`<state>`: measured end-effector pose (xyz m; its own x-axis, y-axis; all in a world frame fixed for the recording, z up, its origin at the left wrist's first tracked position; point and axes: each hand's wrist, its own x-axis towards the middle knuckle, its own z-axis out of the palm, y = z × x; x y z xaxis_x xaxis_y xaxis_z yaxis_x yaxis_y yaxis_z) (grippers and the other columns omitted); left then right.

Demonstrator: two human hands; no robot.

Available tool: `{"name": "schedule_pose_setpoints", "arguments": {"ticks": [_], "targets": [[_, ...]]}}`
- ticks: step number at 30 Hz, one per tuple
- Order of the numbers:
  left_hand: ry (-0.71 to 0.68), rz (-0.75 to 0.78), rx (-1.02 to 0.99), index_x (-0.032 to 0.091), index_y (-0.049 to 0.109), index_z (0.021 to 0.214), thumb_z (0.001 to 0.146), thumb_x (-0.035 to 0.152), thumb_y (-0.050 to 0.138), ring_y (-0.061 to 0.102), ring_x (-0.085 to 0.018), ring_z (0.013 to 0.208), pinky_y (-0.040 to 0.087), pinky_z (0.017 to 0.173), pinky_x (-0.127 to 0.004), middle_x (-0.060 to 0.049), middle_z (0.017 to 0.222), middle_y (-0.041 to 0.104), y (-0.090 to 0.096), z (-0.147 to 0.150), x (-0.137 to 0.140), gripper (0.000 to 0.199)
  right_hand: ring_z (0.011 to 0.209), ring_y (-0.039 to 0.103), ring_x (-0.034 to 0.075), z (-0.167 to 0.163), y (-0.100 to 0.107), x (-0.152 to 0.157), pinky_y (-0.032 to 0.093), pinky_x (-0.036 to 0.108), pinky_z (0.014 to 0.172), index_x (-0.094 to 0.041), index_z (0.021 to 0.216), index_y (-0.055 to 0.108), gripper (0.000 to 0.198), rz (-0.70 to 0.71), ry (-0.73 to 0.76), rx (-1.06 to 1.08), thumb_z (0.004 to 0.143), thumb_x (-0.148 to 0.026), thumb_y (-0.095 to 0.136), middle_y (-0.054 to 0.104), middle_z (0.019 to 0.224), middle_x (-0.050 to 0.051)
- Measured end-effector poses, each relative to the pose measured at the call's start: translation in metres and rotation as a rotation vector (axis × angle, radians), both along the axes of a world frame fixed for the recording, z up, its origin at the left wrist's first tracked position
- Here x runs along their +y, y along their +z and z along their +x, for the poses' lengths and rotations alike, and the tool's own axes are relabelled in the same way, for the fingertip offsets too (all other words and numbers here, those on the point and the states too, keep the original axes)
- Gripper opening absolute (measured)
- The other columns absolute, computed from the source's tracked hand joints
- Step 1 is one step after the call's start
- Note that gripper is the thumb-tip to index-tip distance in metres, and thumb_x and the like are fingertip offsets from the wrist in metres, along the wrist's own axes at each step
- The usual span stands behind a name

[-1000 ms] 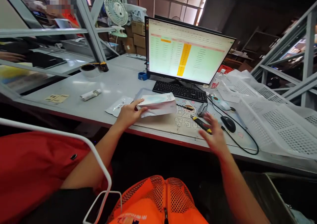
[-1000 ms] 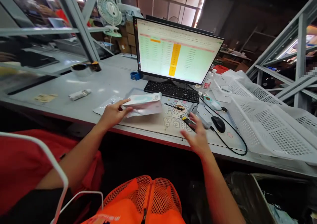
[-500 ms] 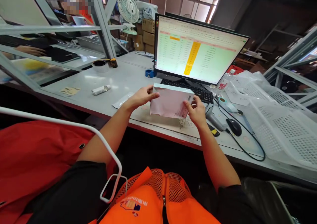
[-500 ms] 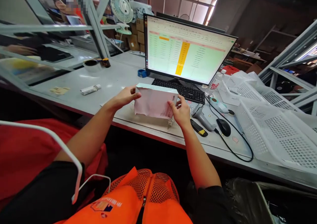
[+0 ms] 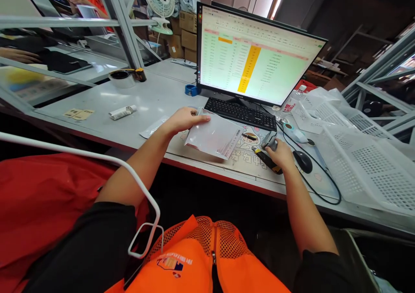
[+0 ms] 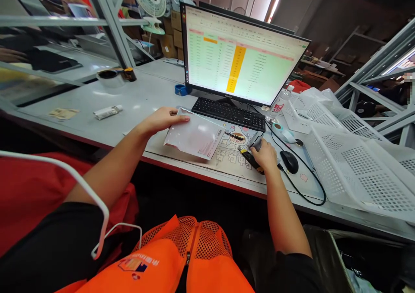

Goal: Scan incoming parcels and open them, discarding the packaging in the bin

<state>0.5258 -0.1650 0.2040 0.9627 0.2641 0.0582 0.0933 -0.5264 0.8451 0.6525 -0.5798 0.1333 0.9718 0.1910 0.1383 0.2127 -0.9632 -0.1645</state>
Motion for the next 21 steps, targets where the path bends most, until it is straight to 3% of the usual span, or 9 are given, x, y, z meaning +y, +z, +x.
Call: {"name": "schedule_pose_setpoints", "arguments": {"ticks": [5, 8, 12, 15, 18, 21], "targets": [[0.028, 0.146, 0.03, 0.017, 0.069, 0.077, 0.071, 0.078, 0.075, 0.063, -0.023, 0.073, 0.04, 0.063, -0.033, -0.009, 0.081, 0.069, 0.004, 0.002, -0.005, 0.061, 0.122, 0.066, 0.038, 0.004, -0.001, 0.011, 0.051, 0.042, 0.097, -0.004, 0.143, 0.056, 0.056, -0.09, -0.1, 0.086, 0.096, -0.034, 0.061, 0.069, 0.13, 0.027], [0.046, 0.189, 0.044, 0.018, 0.067, 0.075, 0.07, 0.081, 0.073, 0.063, -0.024, 0.073, 0.038, 0.062, -0.033, -0.009, 0.08, 0.068, 0.007, 0.001, -0.007, 0.063, 0.111, 0.07, 0.039, -0.001, 0.013, 0.01, 0.053, 0.043, 0.088, -0.007, 0.125, 0.067, 0.043, -0.075, -0.113, 0.096, 0.095, -0.038, 0.059, 0.073, 0.119, 0.026], [0.059, 0.245, 0.07, 0.02, 0.065, 0.074, 0.071, 0.082, 0.07, 0.063, -0.025, 0.074, 0.038, 0.063, -0.034, -0.008, 0.077, 0.066, 0.012, 0.001, -0.01, 0.063, 0.091, 0.072, 0.032, -0.034, 0.053, -0.003, 0.052, 0.037, 0.076, -0.018, 0.098, 0.073, 0.028, 0.092, 0.139, 0.0, 0.089, -0.044, 0.065, 0.077, 0.093, 0.013], [0.06, 0.261, 0.08, 0.02, 0.067, 0.077, 0.072, 0.082, 0.068, 0.065, -0.026, 0.077, 0.04, 0.064, -0.035, -0.009, 0.082, 0.07, 0.015, 0.002, -0.012, 0.062, 0.081, 0.07, 0.027, -0.066, 0.086, -0.01, 0.051, 0.033, 0.069, -0.021, 0.09, 0.072, 0.025, 0.211, 0.341, -0.035, 0.085, -0.046, 0.069, 0.075, 0.085, 0.006], [0.051, 0.268, 0.082, 0.02, 0.07, 0.082, 0.072, 0.083, 0.067, 0.066, -0.027, 0.081, 0.042, 0.066, -0.035, -0.01, 0.087, 0.073, 0.015, 0.003, -0.013, 0.064, 0.074, 0.068, 0.024, -0.09, 0.107, -0.007, 0.048, 0.031, 0.063, -0.022, 0.085, 0.071, 0.02, 0.211, 0.453, -0.041, 0.086, -0.042, 0.068, 0.074, 0.079, 0.003], [0.049, 0.296, 0.08, 0.02, 0.068, 0.081, 0.072, 0.084, 0.066, 0.066, -0.028, 0.08, 0.042, 0.066, -0.035, -0.01, 0.086, 0.073, 0.015, 0.005, -0.014, 0.065, 0.069, 0.066, 0.023, -0.102, 0.114, 0.002, 0.046, 0.031, 0.061, -0.024, 0.085, 0.07, 0.014, 0.17, 0.527, -0.012, 0.086, -0.037, 0.067, 0.073, 0.077, 0.002]]}}
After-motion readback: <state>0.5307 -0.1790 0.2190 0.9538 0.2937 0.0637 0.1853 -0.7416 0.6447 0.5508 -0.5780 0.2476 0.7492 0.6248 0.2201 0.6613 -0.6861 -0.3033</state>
